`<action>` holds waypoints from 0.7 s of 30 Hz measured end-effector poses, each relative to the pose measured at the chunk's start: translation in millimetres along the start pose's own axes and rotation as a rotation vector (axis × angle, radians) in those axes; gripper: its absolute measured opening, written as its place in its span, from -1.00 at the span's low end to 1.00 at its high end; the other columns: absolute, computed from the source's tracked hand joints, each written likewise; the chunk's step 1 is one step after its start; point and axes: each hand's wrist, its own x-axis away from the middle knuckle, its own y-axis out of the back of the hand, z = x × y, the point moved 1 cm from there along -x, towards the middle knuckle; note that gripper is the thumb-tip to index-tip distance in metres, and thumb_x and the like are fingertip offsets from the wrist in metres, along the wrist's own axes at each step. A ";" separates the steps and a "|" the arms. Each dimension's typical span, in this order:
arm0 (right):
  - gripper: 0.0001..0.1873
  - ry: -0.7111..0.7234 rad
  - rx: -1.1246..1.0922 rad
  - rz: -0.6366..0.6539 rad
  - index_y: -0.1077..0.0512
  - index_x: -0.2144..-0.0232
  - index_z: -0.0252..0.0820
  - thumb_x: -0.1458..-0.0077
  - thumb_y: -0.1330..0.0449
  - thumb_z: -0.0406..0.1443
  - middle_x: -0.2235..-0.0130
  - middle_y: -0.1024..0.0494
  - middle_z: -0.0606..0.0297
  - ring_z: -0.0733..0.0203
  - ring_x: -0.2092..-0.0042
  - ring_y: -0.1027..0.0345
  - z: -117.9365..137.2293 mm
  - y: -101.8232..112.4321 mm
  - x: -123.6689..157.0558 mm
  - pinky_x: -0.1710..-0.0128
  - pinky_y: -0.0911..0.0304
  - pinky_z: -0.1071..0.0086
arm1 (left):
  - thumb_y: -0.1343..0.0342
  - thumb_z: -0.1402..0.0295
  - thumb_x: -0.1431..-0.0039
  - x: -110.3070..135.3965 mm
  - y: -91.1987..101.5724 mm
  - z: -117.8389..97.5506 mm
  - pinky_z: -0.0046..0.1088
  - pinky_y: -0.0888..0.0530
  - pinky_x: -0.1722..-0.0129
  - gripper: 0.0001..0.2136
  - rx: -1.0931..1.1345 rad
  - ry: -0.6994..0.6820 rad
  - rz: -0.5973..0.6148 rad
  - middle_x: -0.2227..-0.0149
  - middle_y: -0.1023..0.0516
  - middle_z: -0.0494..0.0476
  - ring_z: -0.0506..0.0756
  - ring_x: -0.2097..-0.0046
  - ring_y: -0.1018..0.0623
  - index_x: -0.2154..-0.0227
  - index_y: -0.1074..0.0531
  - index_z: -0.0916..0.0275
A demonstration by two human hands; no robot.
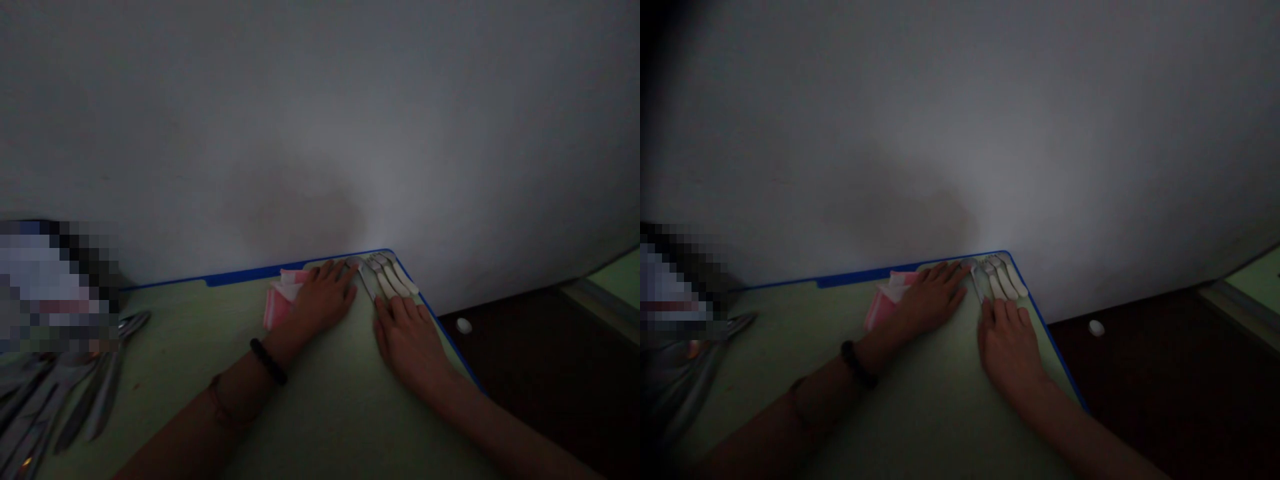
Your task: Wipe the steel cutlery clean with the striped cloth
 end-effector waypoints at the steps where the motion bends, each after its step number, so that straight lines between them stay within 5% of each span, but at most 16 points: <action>1: -0.59 -0.003 -0.003 0.004 -0.23 -0.04 -0.29 -0.17 0.11 -0.29 0.20 -0.39 0.03 -0.03 0.16 -0.17 0.4 0.0 -1.2 0.19 -0.05 0.13 | 0.25 0.19 -0.27 -1.4 -0.4 0.2 -0.12 -0.10 -0.08 -0.55 0.002 0.001 -0.002 -0.20 -0.17 0.14 0.25 -0.18 -0.16 -0.20 0.02 0.09; 12: -0.54 0.005 0.012 -0.028 -0.14 -0.11 -0.29 -0.15 0.10 -0.31 0.18 -0.39 0.04 -0.02 0.14 -0.16 3.2 4.4 -1.0 0.16 -0.04 0.14 | 0.20 0.24 -0.25 4.5 4.0 -2.7 -0.12 -0.08 -0.09 -0.53 0.061 0.064 -0.044 -0.14 -0.24 0.32 0.26 -0.11 -0.24 -0.16 -0.03 0.35; 21: -0.57 0.159 -0.093 -0.014 -0.20 -0.06 -0.29 -0.12 0.07 -0.39 0.19 -0.38 0.06 0.02 0.13 -0.18 57.8 17.9 2.1 0.14 -0.08 0.17 | 0.13 0.25 -0.23 100.4 47.1 9.0 -0.27 -0.17 -0.10 -0.61 0.163 0.012 0.049 -0.12 -0.28 0.25 0.16 -0.12 -0.28 -0.08 -0.15 0.29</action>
